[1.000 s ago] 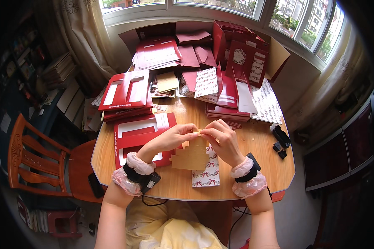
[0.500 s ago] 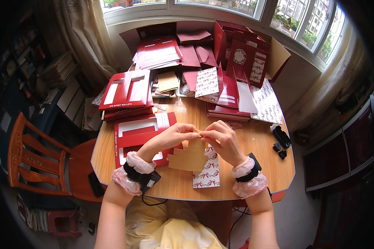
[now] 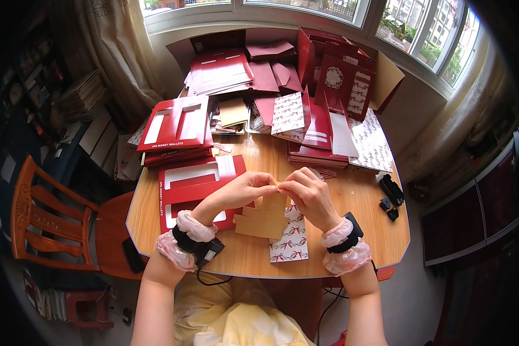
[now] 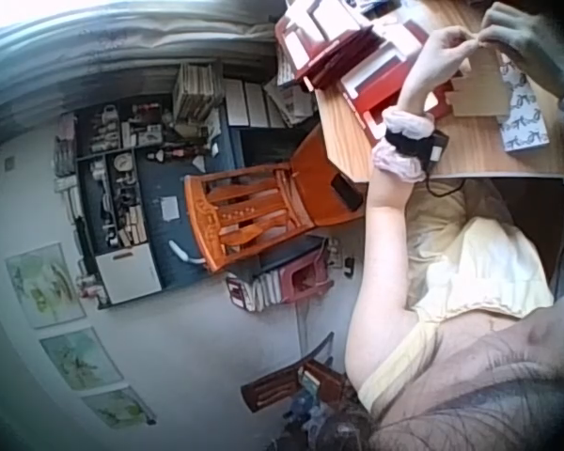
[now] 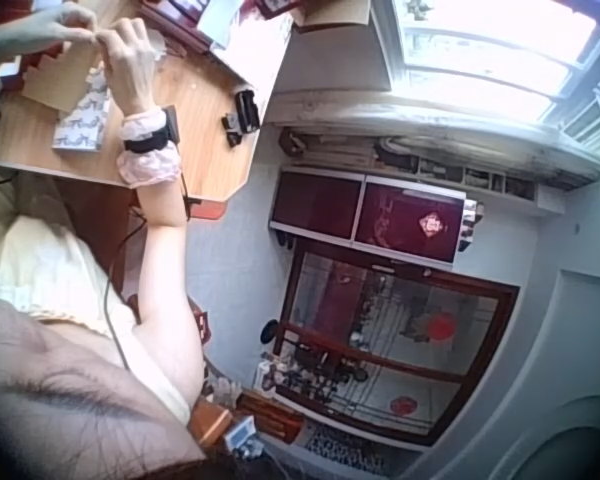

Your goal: Assembling and folding paper gift boxes at a table.

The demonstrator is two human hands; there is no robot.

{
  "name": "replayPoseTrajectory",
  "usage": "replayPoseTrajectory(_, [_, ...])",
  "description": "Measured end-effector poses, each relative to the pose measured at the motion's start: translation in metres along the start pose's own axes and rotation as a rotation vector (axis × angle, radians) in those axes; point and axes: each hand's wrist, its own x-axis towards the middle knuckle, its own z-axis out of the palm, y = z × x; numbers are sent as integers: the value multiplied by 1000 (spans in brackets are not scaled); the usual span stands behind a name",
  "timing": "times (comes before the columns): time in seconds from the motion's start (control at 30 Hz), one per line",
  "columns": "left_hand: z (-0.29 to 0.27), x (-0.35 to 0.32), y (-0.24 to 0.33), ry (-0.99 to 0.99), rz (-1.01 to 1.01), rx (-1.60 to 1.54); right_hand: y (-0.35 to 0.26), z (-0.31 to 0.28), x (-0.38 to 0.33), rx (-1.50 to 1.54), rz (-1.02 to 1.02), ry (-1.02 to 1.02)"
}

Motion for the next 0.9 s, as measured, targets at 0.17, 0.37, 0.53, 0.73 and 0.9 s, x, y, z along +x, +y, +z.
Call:
replayPoseTrajectory(0.17, [0, 0, -1, 11, 4, 5, -1, 1, 1, 38, 28, 28])
replayPoseTrajectory(0.37, [-5, 0, -2, -9, -10, 1, 5, 2, -1, 210, 152, 162])
replayPoseTrajectory(0.53, [-17, -10, 11, 122, -92, 67, 7, -5, 1, 242, 213, 292])
replayPoseTrajectory(0.73, [-52, -26, 28, 490, -122, 290, 8, -8, -3, 297, 268, 240])
replayPoseTrajectory(0.9, [-66, -18, 3, 617, -90, 386, 15, -4, -8, 614, 496, 165])
